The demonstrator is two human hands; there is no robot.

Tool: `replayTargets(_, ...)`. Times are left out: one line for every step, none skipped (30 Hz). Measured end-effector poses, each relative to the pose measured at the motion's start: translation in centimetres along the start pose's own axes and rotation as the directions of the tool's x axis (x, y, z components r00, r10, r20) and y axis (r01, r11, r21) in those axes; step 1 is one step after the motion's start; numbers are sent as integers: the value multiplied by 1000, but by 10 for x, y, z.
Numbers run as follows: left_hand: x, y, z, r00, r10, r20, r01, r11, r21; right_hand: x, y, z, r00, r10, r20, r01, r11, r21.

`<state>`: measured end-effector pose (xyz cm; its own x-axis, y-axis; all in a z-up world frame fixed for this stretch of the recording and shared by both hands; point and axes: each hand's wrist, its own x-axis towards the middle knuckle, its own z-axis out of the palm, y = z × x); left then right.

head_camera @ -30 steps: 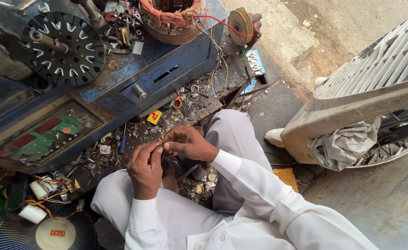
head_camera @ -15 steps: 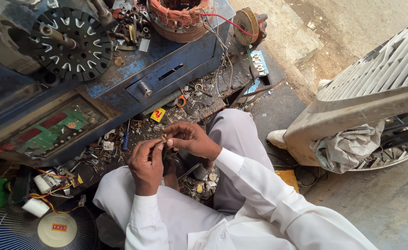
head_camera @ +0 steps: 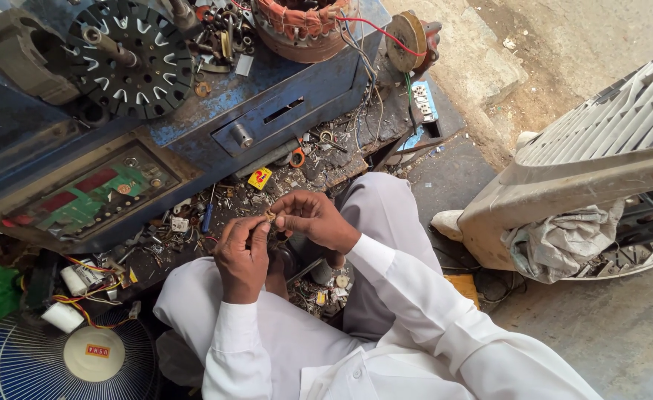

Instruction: Repairing and assembling a small electrical rotary switch component by inserting metal contacts into a plastic housing.

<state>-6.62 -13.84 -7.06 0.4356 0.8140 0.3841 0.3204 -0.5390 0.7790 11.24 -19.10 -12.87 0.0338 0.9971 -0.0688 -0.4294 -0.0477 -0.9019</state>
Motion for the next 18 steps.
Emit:
replayTargets(-1, -2, 1, 1000, 2, 7, -2, 1000, 18, 0, -2, 0, 1000, 13, -8, -13, 1000, 12)
replayTargets(-1, -4, 2, 1000, 4, 15, -5, 999, 36, -1, -4, 0, 1000, 27, -16, -26, 999, 23)
replayTargets(-1, -5, 2, 1000, 3, 15, -3, 999, 36, -1, -3, -1, 999, 28, -15, -27, 999, 23)
replayTargets(-2, -6, 2, 1000, 16, 17, -17, 999, 48, -1, -2, -2, 1000, 21, -14, -21, 999, 25)
replayTargets(-2, -7, 2, 999, 29, 20, -30, 998, 61, -1, -1, -3, 1000, 15, -12, -15, 1000, 27)
replayTargets(-2, -5, 1, 999, 27, 20, -29, 998, 60, -1, -1, -3, 1000, 17, -12, -17, 999, 27)
replayTargets(-1, -2, 1, 999, 26, 26, -26, 999, 24, -2, -2, -2, 1000, 22, -12, -22, 999, 26)
replayTargets(-1, 0, 0, 999, 24, 33, -24, 1000, -12, -2, -2, -2, 1000, 28, -13, -28, 999, 24)
replayTargets(-1, 2, 0, 999, 24, 33, -24, 1000, -14, -3, -5, 0, 1000, 28, -14, -28, 999, 23)
replayTargets(0, 3, -1, 999, -2, 33, 3, 999, -39, -4, -8, 2, 1000, 25, -15, -25, 1000, 19)
replayTargets(0, 5, -2, 999, -28, 33, 30, 997, -64, -4, -12, 4, 1000, 21, -15, -21, 1000, 14)
replayTargets(0, 5, -2, 999, -27, 33, 29, 997, -66, -4, -16, 6, 1000, 21, -15, -21, 1000, 13)
replayTargets(-1, 5, -3, 999, -31, 18, 33, 997, -64, -4, -20, 9, 1000, 28, 0, -28, 999, 14)
replayTargets(-1, 4, -3, 999, -36, 2, 36, 997, -62, -5, -25, 11, 999, 36, 16, -36, 999, 16)
replayTargets(-2, 5, -4, 999, -37, 3, 37, 997, -62, -4, -18, 8, 999, 36, 15, -37, 999, 16)
replayTargets(-2, 5, -4, 999, -40, -1, 40, 997, -67, -4, -12, 6, 999, 47, 11, -47, 999, -9)
replayTargets(-2, 5, -5, 999, -43, -7, 42, 997, -72, -3, -6, 3, 998, 57, 9, -56, 998, -34)
replayTargets(-2, 4, -4, 999, -44, -9, 43, 996, -72, -3, -5, 3, 998, 57, 10, -57, 998, -35)
